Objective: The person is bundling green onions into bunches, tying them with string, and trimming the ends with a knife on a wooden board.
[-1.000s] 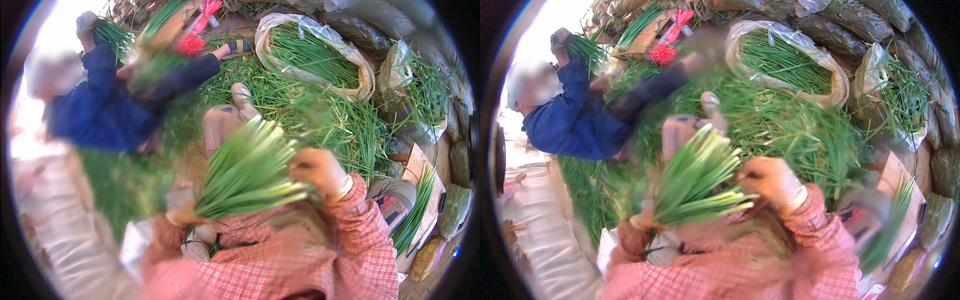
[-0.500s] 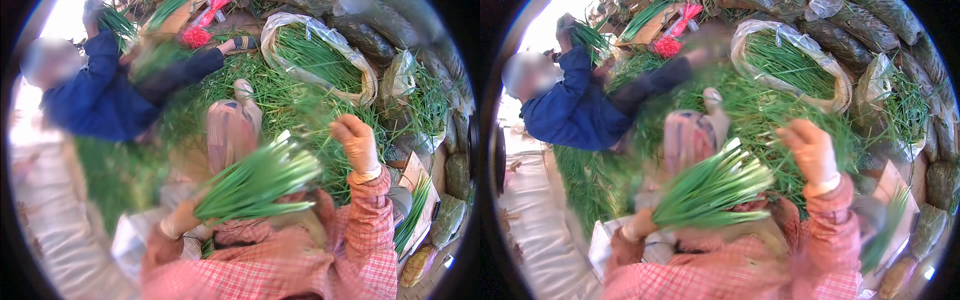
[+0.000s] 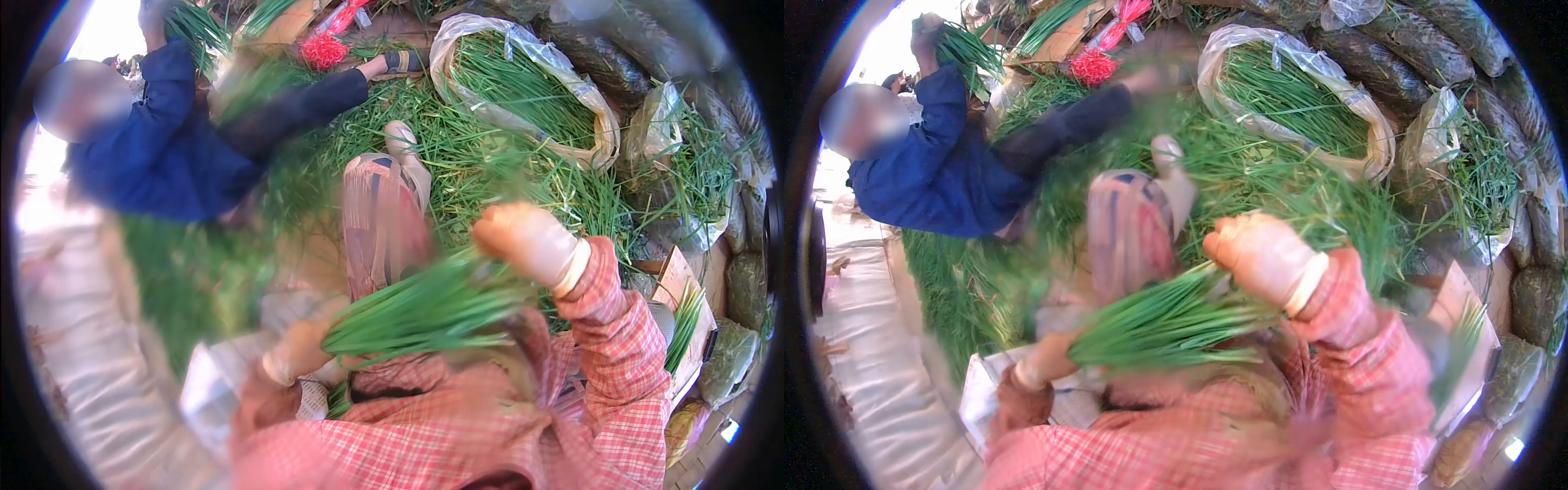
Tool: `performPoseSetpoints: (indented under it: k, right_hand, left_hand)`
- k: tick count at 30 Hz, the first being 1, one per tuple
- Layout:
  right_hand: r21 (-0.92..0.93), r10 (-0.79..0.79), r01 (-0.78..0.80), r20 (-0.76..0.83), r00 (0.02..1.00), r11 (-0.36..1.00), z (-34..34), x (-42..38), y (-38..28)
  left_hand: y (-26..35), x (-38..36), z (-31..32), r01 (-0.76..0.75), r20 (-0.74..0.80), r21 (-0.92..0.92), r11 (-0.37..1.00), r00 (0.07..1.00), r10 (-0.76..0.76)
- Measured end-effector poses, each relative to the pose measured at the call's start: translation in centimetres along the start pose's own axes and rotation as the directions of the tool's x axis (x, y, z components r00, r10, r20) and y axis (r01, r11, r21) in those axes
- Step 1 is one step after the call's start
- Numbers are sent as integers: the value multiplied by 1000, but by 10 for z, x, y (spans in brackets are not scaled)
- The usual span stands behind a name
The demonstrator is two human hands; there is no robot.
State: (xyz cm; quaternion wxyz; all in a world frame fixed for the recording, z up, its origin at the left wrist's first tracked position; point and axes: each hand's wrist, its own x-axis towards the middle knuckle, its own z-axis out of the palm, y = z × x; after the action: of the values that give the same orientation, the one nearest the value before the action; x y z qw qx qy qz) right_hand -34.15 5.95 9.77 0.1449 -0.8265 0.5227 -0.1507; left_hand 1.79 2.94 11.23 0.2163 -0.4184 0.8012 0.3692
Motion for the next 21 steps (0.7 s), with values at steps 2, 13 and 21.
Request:
performPoseSetpoints:
  k: [2,13,21]
  right_hand:
    - [-259,56,-89,-132,990,962,-8,-5,4]
    - [-11,393,-403,-196,898,915,5,-14,-44]
    - [841,529,-519,374,762,153,36,-1,-9]
  left_hand:
    - [-3,1,4,-44,-44,-34,998,998,42]
    - [9,0,16,-258,-191,-332,907,960,204]
    - [6,-8,15,-107,-109,-133,985,990,93]
